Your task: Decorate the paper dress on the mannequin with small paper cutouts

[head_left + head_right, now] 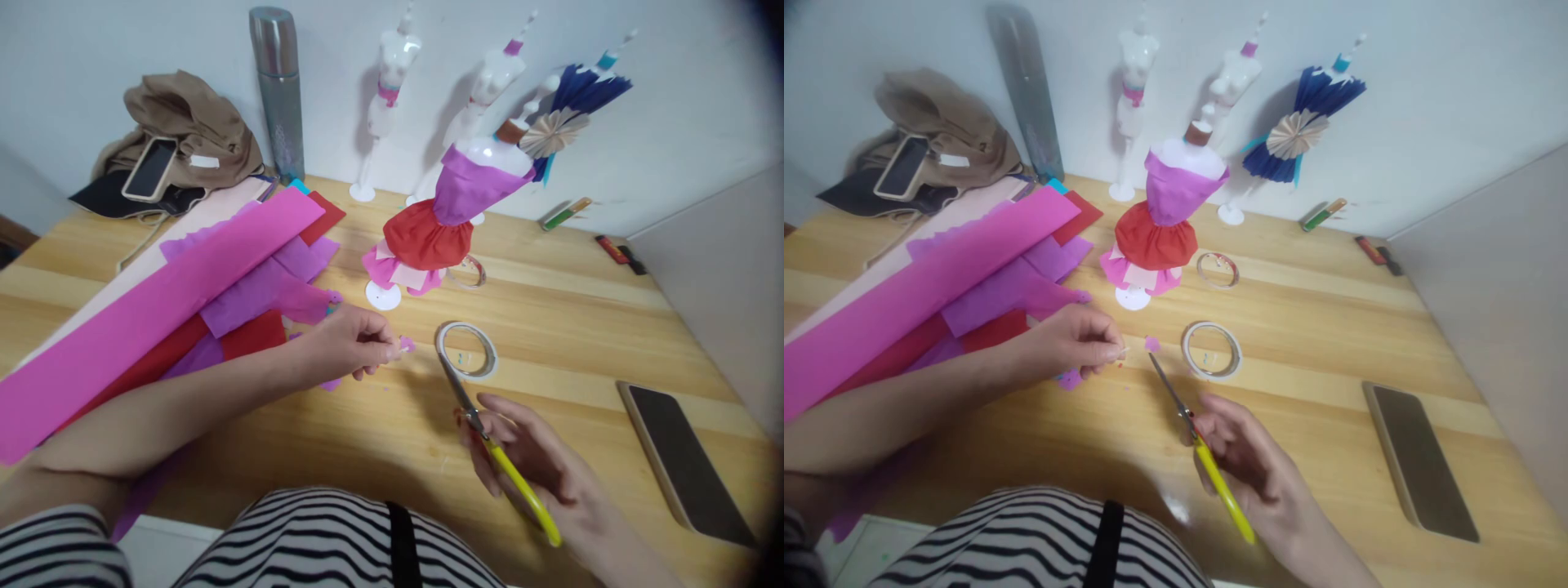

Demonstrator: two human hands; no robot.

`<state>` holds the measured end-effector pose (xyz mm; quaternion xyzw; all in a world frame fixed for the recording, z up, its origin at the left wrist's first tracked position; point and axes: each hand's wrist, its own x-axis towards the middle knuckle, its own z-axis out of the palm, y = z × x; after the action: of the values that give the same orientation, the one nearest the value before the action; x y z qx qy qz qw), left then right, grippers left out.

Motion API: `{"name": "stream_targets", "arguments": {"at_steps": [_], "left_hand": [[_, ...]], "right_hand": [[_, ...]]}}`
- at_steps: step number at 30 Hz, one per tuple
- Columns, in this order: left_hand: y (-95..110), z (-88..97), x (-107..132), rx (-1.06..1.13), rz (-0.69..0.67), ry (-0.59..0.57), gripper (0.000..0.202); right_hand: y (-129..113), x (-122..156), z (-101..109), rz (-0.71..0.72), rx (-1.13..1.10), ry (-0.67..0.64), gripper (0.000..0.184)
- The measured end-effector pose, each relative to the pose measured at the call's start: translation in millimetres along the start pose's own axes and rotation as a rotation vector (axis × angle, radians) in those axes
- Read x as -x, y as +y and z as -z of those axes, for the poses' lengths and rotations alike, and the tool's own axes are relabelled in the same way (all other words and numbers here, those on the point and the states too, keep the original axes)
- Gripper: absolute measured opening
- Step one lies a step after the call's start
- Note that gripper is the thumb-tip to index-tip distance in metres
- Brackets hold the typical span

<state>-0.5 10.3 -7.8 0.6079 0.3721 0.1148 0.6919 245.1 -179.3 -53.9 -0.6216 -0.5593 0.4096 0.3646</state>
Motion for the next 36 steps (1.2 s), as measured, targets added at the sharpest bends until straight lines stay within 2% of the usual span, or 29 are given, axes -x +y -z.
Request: {"name": "stream_targets", "arguments": {"at_steps": [2,3,5,7,10,12,20,27,33,36], "left_hand": [[-2,-1.4,0,0.002,-0.021,0.004,0.016],[-2,-2.0,1,0.006,-0.036,0.01,0.017],[-2,-3.0,2,0.006,-0.065,0.009,0.02],[0,-3.4,4,-0.006,-0.087,0.002,0.023],[3,-3.7,7,-0.032,-0.108,-0.009,0.021],[3,-4.2,7,-0.051,-0.125,-0.014,0.019],[-7,-6.1,4,-0.089,-0.156,-0.074,0.015],[-6,-5.1,4,-0.067,-0.156,-0.08,0.015],[-6,-4.7,5,-0.086,-0.177,-0.079,0.024],[-6,-5.0,5,-0.093,-0.172,-0.067,0.021]], "right_hand": [[-4,-4,-7,0.003,-0.196,-0.045,0.061],[-7,-7,-10,0.008,-0.22,-0.025,0.064],[-16,-12,-17,0.03,-0.129,0.01,0.071],[-23,-17,-22,0.081,0.003,0.048,0.063],[-28,-25,-29,0.168,0.15,0.128,0.036],[-31,-30,-33,0.188,0.202,0.15,0.027],[-41,-42,-42,0.266,0.273,0.137,0.029],[-32,-41,-43,0.305,0.289,0.15,0.031],[-29,-41,-39,0.253,0.28,0.219,0.027],[-25,-39,-40,0.294,0.288,0.176,0.031]]}}
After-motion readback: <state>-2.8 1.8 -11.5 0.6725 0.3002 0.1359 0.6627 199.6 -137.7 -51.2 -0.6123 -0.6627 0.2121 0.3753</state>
